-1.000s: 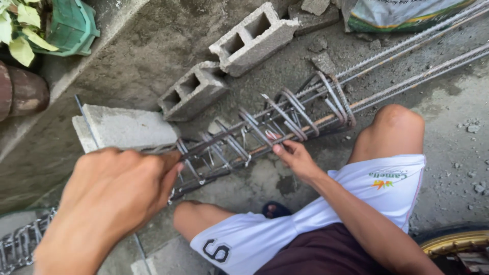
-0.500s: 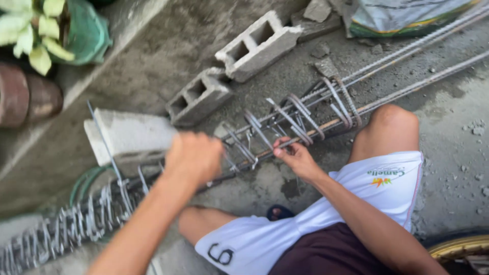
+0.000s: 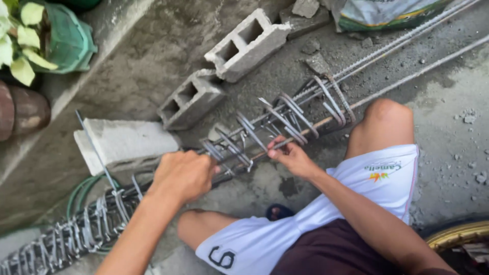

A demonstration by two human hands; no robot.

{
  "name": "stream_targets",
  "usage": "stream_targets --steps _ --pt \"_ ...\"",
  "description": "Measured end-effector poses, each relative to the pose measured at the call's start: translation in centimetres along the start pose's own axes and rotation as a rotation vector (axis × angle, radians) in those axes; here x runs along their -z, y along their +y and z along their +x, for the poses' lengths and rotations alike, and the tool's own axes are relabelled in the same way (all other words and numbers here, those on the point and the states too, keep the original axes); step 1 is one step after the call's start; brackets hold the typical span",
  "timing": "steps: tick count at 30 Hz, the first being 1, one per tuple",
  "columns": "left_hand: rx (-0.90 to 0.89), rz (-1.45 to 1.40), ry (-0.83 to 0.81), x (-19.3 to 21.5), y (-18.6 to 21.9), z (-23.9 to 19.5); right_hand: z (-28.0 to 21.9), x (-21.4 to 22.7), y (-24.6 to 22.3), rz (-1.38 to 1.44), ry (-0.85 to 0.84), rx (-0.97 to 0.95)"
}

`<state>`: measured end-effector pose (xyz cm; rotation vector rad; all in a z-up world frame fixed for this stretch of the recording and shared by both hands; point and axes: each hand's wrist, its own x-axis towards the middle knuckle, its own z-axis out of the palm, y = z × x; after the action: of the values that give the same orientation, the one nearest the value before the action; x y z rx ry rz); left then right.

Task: Tying steel rebars together using wire and a manual rebar tying tool to create a reinforcement cage

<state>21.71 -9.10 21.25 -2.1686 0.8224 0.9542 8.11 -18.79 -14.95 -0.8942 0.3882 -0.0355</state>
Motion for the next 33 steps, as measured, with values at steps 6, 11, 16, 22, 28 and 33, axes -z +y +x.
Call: stream_targets --steps 6,11,16,22,28,33 --pt "0.146 0.046 0.170 -3.5 -2.6 1.5 0.3 0.0 -0.9 -0.076 -0.029 0.024" --pt "0.207 -0.071 0.158 -3.8 -2.0 0.7 -0.6 -0.4 -1.7 -0.086 -0.032 0.013" --pt "0.231 -0.118 0.208 -5.1 -2.5 0.5 -0.5 -0.3 -1.8 -0.104 -0.031 0.012" --pt "0.164 -0.073 0.309 -5.9 -1.5 -0.3 0.0 -0.2 -1.5 -0.132 -0.018 0.050" --pt "0.132 -0.091 0.292 -5.4 -0.9 -3.3 -0.9 -0.9 -2.5 -0.150 -0.045 0.090" --pt "0.165 -0.056 0.588 -5.8 -0.4 -7.4 -0.8 0.4 -1.5 -0.052 -0.098 0.038"
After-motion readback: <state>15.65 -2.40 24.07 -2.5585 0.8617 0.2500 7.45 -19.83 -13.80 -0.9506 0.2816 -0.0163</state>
